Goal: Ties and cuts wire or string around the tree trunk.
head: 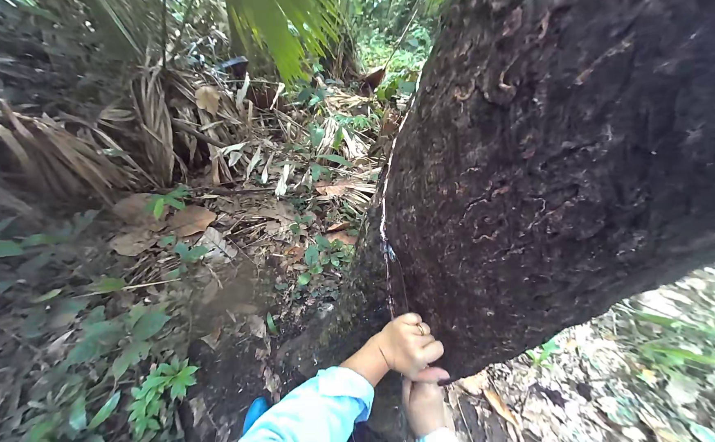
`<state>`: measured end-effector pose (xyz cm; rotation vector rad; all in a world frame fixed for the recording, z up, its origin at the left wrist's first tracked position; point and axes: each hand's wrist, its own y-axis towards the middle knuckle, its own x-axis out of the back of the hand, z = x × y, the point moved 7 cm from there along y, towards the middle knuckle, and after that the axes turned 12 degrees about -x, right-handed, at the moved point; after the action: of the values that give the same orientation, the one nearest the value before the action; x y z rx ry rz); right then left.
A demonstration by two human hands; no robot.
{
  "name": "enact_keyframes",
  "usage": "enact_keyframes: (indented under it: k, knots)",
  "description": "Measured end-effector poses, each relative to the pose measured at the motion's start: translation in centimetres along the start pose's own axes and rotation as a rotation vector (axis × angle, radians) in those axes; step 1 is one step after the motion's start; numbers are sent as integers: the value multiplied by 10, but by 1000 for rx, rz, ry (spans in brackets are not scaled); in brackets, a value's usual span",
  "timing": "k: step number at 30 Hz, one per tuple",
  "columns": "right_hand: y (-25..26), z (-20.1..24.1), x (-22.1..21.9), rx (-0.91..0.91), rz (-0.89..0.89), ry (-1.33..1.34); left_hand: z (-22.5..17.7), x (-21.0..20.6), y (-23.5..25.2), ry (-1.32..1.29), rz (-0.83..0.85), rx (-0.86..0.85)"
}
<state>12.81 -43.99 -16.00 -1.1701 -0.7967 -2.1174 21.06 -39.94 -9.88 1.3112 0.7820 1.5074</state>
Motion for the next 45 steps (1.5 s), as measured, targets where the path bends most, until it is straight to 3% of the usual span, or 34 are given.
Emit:
enact_keyframes:
  k: [3,9,14,18,21,26,32,41,45]
  knots:
    - [8,-12,-21,-79,137,-29,-1,-6,-6,93,13,1]
    - [9,-8,-21,-46,144,1,2,-4,0,78,59,-24]
    - [-13,-35,-25,-244,358,-99,-28,-14,-8,37,124,48]
    - [4,-27,-27,-185,318,-105,-11,-13,-6,71,85,41]
    - [17,-33,-51,-268,435,-148,-7,-18,-14,161,104,-19]
    - [14,-33,-71,-299,461,-175,-8,-16,-22,194,153,-57]
    - [2,-43,-70,-366,513,-242,-20,-20,-24,146,247,8]
    - [-6,-43,-66,-351,419,-211,-27,-26,-31,123,177,10]
    - [-18,-57,-85,-443,550,-222,-40,-32,-47,91,212,-20]
